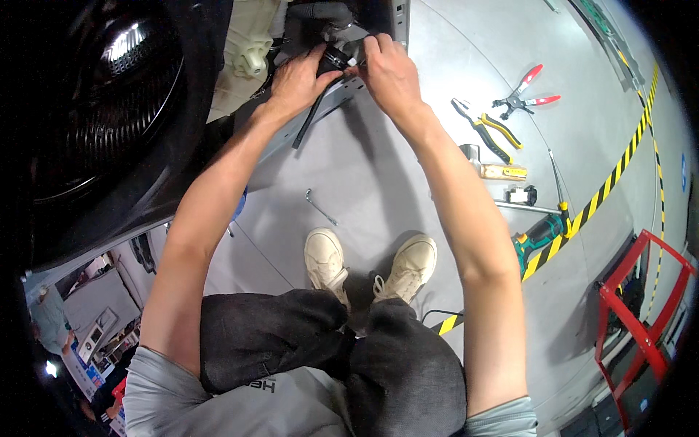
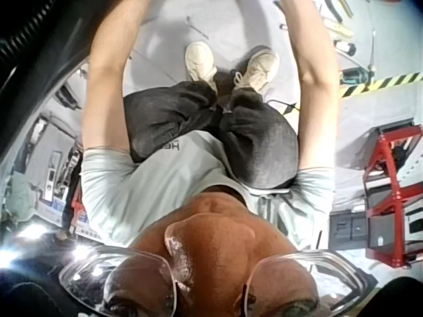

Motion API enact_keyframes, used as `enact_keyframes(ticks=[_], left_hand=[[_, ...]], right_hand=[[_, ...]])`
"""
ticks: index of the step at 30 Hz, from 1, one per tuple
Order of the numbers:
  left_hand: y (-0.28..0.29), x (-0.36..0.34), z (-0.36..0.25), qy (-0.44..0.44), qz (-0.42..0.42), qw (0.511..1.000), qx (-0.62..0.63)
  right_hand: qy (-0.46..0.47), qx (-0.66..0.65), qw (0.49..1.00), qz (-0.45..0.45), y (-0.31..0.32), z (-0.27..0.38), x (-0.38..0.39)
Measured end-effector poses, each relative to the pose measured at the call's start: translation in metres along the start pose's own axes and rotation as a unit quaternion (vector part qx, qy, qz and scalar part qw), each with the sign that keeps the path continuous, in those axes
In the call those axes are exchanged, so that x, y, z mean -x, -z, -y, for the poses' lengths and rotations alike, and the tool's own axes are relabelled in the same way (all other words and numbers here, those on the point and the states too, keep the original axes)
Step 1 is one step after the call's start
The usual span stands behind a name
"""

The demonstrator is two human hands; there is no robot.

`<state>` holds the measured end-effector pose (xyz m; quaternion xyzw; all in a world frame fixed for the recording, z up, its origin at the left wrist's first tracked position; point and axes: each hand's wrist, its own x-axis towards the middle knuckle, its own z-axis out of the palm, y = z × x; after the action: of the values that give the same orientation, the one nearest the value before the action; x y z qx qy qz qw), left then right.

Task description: The person reaches into the bottom of the washing machine cabinet by hand to detach and remove the internal drain pump assembly.

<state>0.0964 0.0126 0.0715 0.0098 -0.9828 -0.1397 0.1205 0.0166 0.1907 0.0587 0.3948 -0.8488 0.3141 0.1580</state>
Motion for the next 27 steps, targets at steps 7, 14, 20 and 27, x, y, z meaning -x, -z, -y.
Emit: enact_keyframes(ticks=[7, 14, 20, 27], left_hand=[[-0.007, -0.018, 0.014, -0.038, 0.047, 0.997, -0.047], [-0.02, -0.017, 0.031, -0.04, 0.089, 0.995, 0.033], [-0.016, -0.006, 0.042, -0.06, 0.073, 0.995, 0.018], [0.034, 0.092, -0.006, -0.017, 0.018, 0.997, 0.071]], right_hand=[[-0.047, 0.06, 0.995, 0.06, -0.007, -0.002, -0.003], [0.001, 0.038, 0.998, 0.057, -0.009, -0.014, 0.004], [0.024, 0.04, 0.994, 0.094, -0.011, -0.012, 0.001], [-0.032, 0.038, 0.992, 0.119, -0.017, -0.016, 0.019]])
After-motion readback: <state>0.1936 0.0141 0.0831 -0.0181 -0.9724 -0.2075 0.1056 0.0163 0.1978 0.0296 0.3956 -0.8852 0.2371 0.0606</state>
